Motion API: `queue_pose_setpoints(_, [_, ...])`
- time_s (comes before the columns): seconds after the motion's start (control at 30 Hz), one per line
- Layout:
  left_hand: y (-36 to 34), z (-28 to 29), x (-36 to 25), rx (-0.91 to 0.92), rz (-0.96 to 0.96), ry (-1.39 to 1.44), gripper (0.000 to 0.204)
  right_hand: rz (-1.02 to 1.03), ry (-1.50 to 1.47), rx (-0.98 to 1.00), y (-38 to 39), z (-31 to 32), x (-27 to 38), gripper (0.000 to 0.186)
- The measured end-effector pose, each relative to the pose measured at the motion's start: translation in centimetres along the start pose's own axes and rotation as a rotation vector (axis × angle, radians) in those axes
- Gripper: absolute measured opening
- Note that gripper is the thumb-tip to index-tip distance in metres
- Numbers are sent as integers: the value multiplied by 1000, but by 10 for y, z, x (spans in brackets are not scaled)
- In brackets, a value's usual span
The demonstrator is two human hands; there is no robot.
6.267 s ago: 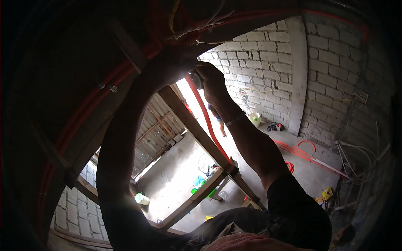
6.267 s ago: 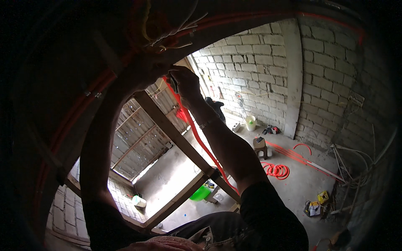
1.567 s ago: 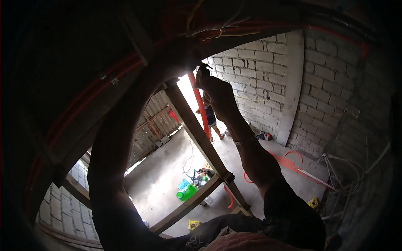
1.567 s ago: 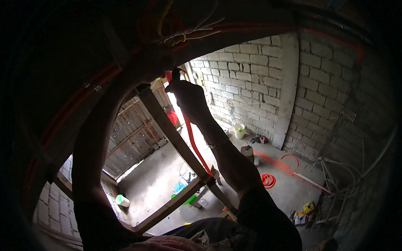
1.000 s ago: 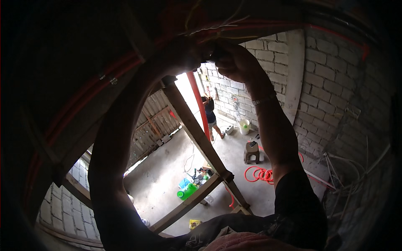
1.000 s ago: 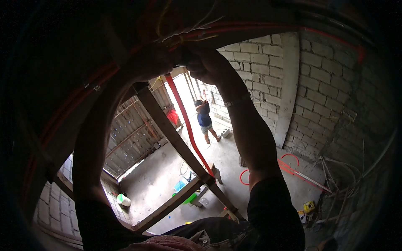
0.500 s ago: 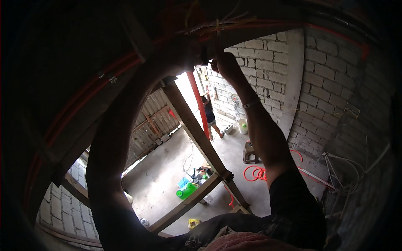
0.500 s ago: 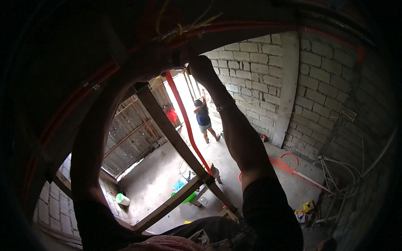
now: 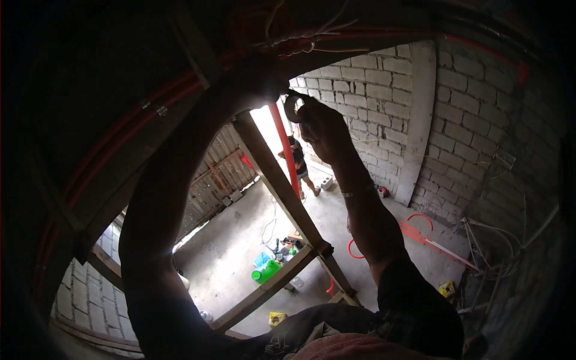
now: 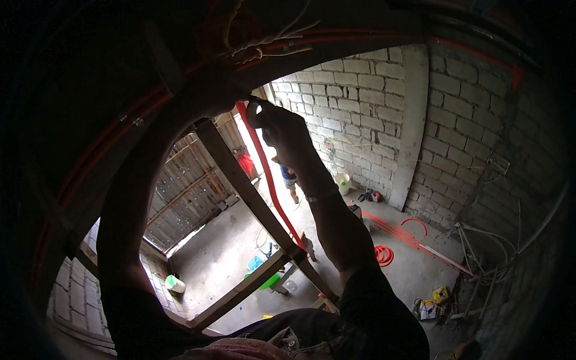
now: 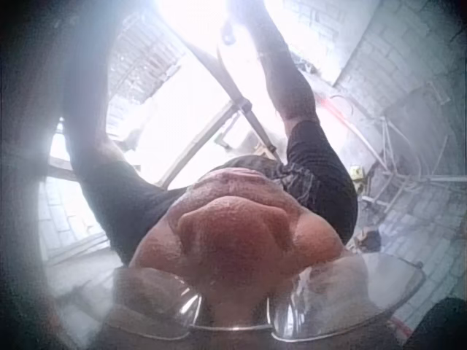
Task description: The person connects electrical wires inside a ceiling junction box using pliers to twist them together and then wrapping the connection with electrical tape.
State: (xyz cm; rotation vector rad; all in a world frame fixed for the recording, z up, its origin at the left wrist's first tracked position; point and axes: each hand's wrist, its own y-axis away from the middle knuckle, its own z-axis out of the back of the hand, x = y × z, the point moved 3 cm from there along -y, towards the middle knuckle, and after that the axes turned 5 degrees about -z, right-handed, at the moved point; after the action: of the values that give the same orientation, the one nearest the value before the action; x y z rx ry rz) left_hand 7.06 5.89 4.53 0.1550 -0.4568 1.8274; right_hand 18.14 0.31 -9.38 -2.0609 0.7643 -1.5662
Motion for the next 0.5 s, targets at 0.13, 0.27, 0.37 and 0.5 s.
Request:
queue_pose_setpoints(0.13, [-7,-3,-12,-132,-277,-225,11,-118,-430,209,-21,34,12,25])
queue_pose_setpoints(0.27, [2,21,-44,21,17,-26,12,-210,-761,411,-44,30,40,32])
queue_pose_setpoints(0.37, [-1,12,-34,-24,13,-37,16,-181,-328,131,-51,17,39,37])
queue_pose_setpoints(0.5, [1,14,-36,30,-64,-294,19,228,501,-119,-69,25,34,43])
